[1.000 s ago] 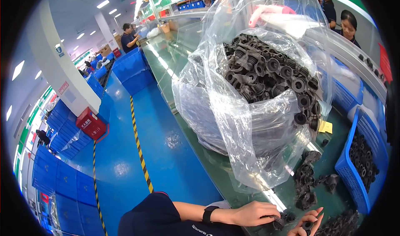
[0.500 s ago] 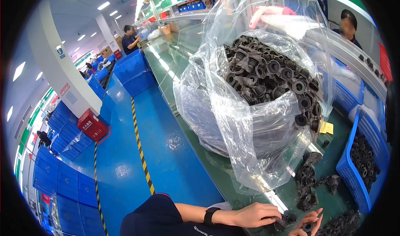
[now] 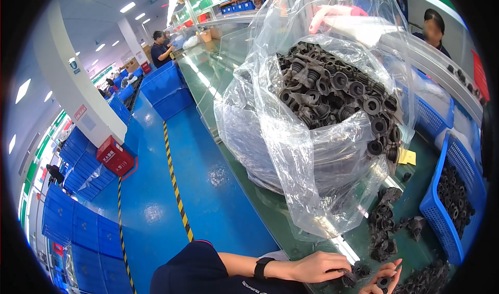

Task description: Manually trimming flash from rubber molded parts and sorting them into bins.

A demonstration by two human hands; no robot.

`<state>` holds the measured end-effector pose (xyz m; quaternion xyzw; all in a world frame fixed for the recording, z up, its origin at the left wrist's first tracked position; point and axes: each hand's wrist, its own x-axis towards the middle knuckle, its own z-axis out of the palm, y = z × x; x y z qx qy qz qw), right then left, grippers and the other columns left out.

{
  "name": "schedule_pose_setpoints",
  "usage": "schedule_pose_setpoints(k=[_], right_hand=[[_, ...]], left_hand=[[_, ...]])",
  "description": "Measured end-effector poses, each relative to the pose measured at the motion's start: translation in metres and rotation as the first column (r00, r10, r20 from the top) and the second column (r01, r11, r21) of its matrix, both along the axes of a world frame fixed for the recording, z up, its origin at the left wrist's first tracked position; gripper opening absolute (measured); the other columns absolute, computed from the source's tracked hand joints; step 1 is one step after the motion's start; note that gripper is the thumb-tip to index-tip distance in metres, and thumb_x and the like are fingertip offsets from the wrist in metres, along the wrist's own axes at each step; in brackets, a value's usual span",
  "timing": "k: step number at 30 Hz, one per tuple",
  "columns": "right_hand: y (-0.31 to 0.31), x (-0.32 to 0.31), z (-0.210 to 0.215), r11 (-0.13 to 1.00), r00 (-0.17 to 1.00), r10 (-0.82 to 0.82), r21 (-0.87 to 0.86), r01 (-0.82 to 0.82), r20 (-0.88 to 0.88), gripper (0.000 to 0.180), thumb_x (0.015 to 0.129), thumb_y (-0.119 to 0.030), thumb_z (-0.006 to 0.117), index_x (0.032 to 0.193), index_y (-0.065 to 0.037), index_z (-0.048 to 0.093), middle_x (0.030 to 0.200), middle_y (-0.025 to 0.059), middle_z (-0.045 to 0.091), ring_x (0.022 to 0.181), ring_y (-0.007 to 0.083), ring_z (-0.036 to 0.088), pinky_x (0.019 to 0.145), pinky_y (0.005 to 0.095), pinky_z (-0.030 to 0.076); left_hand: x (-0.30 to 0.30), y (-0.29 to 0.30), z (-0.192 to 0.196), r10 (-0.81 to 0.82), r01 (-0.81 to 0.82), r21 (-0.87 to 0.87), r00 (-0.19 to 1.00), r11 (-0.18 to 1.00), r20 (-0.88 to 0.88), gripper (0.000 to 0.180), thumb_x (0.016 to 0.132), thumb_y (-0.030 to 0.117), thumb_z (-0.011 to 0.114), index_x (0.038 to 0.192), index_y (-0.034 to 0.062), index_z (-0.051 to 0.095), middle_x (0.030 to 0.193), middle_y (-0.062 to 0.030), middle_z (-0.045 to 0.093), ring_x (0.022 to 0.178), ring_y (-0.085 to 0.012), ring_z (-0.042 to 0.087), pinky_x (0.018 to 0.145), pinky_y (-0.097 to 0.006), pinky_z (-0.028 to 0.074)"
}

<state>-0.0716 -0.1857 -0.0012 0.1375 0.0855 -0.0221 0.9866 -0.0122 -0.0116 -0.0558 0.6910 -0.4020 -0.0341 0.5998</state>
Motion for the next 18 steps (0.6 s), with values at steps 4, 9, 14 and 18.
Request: schedule_pose_setpoints(k=[4,9,14,18], right_hand=[[0.0004,0.0003,-0.0004,1.000,1.000,0.010,0.019,-0.010,0.009,0.033,0.094,-0.020,0.036,0.116,0.004,0.044,0.101,0.0136,0.046,0.093,0.0234,0.053,0.043,0.0257,0.044],[0.0004,0.0004,-0.0002,1.000,1.000,0.009,0.010,-0.009,0.005,0.033,0.094,-0.020,0.036,0.116,0.004,0.044,0.101,0.0136,0.046,0.093,0.0237,0.053,0.043,0.0262,0.044],[-0.0029,-0.0007,-0.0002,1.000,1.000,0.016,0.003,-0.016,0.021,0.033,0.094,-0.020,0.036,0.116,0.003,0.044,0.101,0.0132,0.046,0.092,0.0234,0.054,0.043,0.0265,0.043],[-0.0067,-0.0010,-0.0005,1.000,1.000,0.023,0.005,-0.023,0.019,0.033,0.094,-0.021,0.036,0.116,0.003,0.044,0.102,0.0125,0.046,0.093,0.0229,0.053,0.044,0.0265,0.041]], left_hand=[[0.0000,0.0000,-0.0004,0.003,-0.003,0.002,1.000,1.000,0.007,0.016,0.079,0.003,0.056,0.095,0.0016,0.056,0.083,-0.0082,0.055,0.073,-0.0239,0.054,0.061,-0.031,0.045],[0.0002,-0.0005,-0.0006,0.005,-0.005,0.001,1.000,1.000,-0.006,0.016,0.079,0.003,0.056,0.095,0.0019,0.056,0.083,-0.0080,0.055,0.072,-0.0237,0.053,0.060,-0.031,0.044],[0.0009,-0.0005,0.0015,-0.003,0.003,-0.009,1.000,1.000,-0.004,0.016,0.079,0.003,0.055,0.095,0.0020,0.056,0.083,-0.0079,0.055,0.073,-0.0236,0.054,0.061,-0.030,0.044],[-0.0017,-0.0013,-0.0022,0.001,-0.001,0.018,1.000,1.000,-0.014,0.016,0.080,0.004,0.055,0.096,0.0020,0.056,0.084,-0.0079,0.055,0.074,-0.0238,0.054,0.062,-0.031,0.044]])
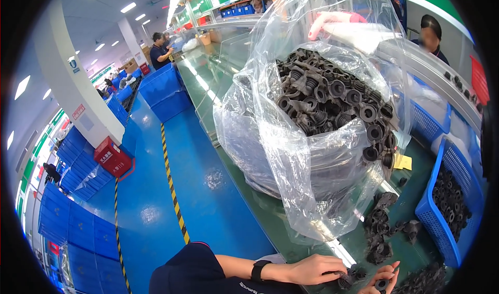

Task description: Manually trimming flash from rubber molded parts and sorting them into bins.

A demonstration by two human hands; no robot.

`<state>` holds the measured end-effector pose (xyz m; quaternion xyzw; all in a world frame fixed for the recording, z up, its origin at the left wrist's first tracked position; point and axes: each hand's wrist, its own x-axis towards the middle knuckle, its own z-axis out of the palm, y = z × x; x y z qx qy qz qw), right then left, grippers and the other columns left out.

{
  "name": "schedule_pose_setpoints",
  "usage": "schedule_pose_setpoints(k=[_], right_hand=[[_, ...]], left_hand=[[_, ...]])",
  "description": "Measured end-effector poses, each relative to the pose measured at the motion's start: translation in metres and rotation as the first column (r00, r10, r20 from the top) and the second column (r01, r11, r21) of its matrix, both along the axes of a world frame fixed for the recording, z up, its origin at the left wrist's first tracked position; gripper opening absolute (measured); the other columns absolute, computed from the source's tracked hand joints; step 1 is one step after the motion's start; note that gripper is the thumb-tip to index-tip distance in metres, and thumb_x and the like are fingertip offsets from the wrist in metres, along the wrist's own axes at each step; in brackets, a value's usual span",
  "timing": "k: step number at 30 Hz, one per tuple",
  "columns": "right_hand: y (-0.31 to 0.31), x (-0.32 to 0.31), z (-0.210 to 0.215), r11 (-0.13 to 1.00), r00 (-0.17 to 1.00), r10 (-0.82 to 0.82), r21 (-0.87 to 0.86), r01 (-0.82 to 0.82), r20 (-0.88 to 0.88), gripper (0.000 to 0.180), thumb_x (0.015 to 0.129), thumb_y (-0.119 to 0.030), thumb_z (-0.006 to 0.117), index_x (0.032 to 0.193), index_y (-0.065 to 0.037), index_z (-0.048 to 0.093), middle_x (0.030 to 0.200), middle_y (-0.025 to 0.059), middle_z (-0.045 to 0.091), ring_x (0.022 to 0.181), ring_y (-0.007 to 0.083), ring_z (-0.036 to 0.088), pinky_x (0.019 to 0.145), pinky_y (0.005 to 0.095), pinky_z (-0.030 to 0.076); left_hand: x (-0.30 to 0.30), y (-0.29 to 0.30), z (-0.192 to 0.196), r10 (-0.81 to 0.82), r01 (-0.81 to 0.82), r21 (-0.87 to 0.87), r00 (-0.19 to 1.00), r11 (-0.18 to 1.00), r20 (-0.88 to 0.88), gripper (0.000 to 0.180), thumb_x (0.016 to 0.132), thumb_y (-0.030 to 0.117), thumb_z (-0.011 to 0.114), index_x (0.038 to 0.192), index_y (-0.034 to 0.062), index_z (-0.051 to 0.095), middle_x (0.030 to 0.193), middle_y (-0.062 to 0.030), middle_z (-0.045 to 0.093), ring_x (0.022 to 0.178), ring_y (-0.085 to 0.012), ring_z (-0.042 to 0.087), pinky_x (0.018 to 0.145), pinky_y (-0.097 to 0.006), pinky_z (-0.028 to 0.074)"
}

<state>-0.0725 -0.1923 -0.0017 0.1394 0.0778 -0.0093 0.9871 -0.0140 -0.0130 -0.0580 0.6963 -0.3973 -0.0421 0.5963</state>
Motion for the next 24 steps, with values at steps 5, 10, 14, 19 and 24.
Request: schedule_pose_setpoints(k=[5,10,14,19,24], right_hand=[[0.0018,0.0003,-0.0009,1.000,1.000,0.017,0.022,-0.017,0.008,0.034,0.095,-0.022,0.035,0.118,0.003,0.044,0.103,0.0121,0.045,0.094,0.0229,0.053,0.044,0.0262,0.041],[0.0029,-0.0016,-0.0020,1.000,1.000,-0.014,0.018,0.014,0.014,0.036,0.095,-0.022,0.033,0.118,0.004,0.043,0.103,0.0136,0.046,0.093,0.0227,0.054,0.042,0.0261,0.041],[0.0040,-0.0017,-0.0004,0.999,1.000,0.005,-0.033,-0.005,0.001,0.036,0.095,-0.023,0.033,0.117,0.004,0.043,0.100,0.0144,0.048,0.090,0.0221,0.056,0.037,0.0240,0.040],[0.0069,0.0006,-0.0008,0.990,1.000,0.000,-0.140,0.001,0.008,0.034,0.095,-0.022,0.034,0.114,0.005,0.045,0.098,0.0138,0.050,0.088,0.0189,0.057,0.035,0.0217,0.039],[0.0058,-0.0055,-0.0010,0.990,0.999,-0.037,-0.136,0.040,0.022,0.033,0.095,-0.020,0.034,0.113,0.006,0.045,0.099,0.0143,0.050,0.088,0.0189,0.056,0.035,0.0212,0.039]], left_hand=[[0.0010,0.0037,0.0045,-0.011,0.011,0.005,0.999,1.000,-0.037,0.016,0.080,0.005,0.055,0.096,0.0022,0.056,0.084,-0.0079,0.055,0.075,-0.0238,0.054,0.062,-0.031,0.044],[0.0036,0.0023,0.0072,-0.024,0.025,0.023,0.999,0.999,-0.021,0.016,0.080,0.004,0.055,0.095,0.0016,0.056,0.084,-0.0081,0.055,0.075,-0.0242,0.054,0.063,-0.031,0.044],[0.0008,0.0000,0.0021,-0.013,0.015,0.038,0.999,0.999,-0.049,0.014,0.081,0.007,0.055,0.094,0.0029,0.057,0.086,-0.0091,0.056,0.077,-0.0262,0.056,0.066,-0.033,0.045],[0.0007,0.0049,0.0059,-0.016,0.021,0.085,0.998,0.996,-0.054,0.016,0.081,0.006,0.055,0.096,0.0039,0.058,0.081,-0.0076,0.057,0.073,-0.0231,0.056,0.064,-0.030,0.045],[-0.0006,0.0039,0.0097,-0.014,0.020,0.096,0.998,0.995,-0.062,0.016,0.080,0.006,0.055,0.096,0.0040,0.059,0.080,-0.0077,0.058,0.071,-0.0226,0.057,0.063,-0.029,0.045]])
